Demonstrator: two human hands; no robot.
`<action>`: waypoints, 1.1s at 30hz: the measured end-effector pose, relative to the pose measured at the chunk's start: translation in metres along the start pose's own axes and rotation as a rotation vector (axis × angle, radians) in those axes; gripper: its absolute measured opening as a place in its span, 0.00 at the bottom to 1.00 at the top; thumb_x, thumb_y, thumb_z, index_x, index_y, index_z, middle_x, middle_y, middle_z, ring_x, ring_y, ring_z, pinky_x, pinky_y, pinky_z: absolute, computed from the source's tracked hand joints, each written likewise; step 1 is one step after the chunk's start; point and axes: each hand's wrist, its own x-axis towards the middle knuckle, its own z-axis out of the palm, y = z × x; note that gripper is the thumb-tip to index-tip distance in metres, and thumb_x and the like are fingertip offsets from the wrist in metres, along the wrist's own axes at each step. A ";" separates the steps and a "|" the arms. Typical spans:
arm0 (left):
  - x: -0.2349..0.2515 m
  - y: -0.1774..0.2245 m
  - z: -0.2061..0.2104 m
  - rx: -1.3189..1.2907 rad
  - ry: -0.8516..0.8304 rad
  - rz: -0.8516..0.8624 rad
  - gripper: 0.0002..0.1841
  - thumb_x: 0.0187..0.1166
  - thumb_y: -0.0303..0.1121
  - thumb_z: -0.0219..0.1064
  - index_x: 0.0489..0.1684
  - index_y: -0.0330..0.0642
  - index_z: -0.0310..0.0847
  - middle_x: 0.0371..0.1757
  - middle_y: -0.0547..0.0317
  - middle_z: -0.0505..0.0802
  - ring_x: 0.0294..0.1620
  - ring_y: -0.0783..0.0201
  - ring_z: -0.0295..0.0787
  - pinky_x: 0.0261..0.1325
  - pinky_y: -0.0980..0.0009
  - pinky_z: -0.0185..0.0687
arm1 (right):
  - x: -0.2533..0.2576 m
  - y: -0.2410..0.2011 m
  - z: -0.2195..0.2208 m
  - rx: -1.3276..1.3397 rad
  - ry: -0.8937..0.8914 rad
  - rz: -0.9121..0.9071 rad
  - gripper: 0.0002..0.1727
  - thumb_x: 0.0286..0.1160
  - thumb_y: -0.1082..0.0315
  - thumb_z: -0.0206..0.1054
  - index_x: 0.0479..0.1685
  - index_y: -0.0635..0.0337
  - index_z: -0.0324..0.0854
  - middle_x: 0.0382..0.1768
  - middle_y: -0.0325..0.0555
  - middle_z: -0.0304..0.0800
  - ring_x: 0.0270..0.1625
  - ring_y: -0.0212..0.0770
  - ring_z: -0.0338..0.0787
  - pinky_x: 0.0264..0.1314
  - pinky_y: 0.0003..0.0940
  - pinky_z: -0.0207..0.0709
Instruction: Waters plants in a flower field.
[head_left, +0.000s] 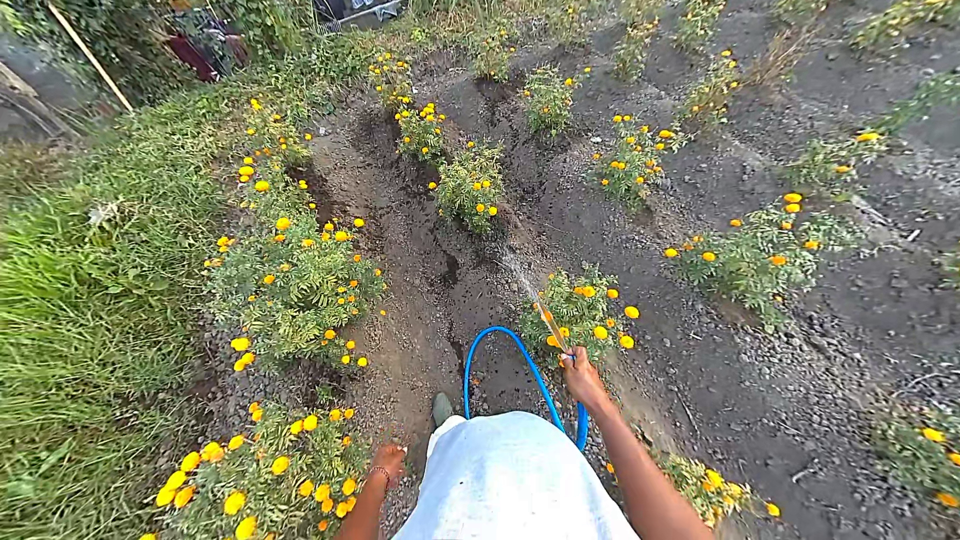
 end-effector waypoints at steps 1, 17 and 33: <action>-0.001 -0.001 0.000 0.002 0.003 0.000 0.20 0.92 0.37 0.59 0.71 0.31 0.77 0.66 0.30 0.86 0.62 0.39 0.87 0.62 0.43 0.83 | 0.000 0.002 0.001 0.006 0.000 0.000 0.21 0.96 0.60 0.48 0.78 0.61 0.65 0.51 0.67 0.87 0.48 0.62 0.91 0.53 0.58 0.82; -0.010 0.028 0.000 -0.011 -0.004 0.034 0.20 0.92 0.38 0.58 0.72 0.32 0.77 0.68 0.32 0.86 0.62 0.41 0.88 0.61 0.46 0.83 | -0.002 0.007 0.002 0.017 0.017 0.023 0.20 0.97 0.60 0.47 0.77 0.61 0.66 0.47 0.65 0.85 0.39 0.58 0.88 0.45 0.55 0.81; -0.003 0.010 -0.002 -0.024 -0.010 0.010 0.21 0.92 0.38 0.59 0.74 0.32 0.76 0.68 0.31 0.86 0.62 0.40 0.88 0.62 0.45 0.83 | -0.004 0.008 0.005 0.025 0.021 0.063 0.20 0.96 0.60 0.49 0.78 0.60 0.66 0.51 0.66 0.87 0.47 0.61 0.90 0.52 0.57 0.81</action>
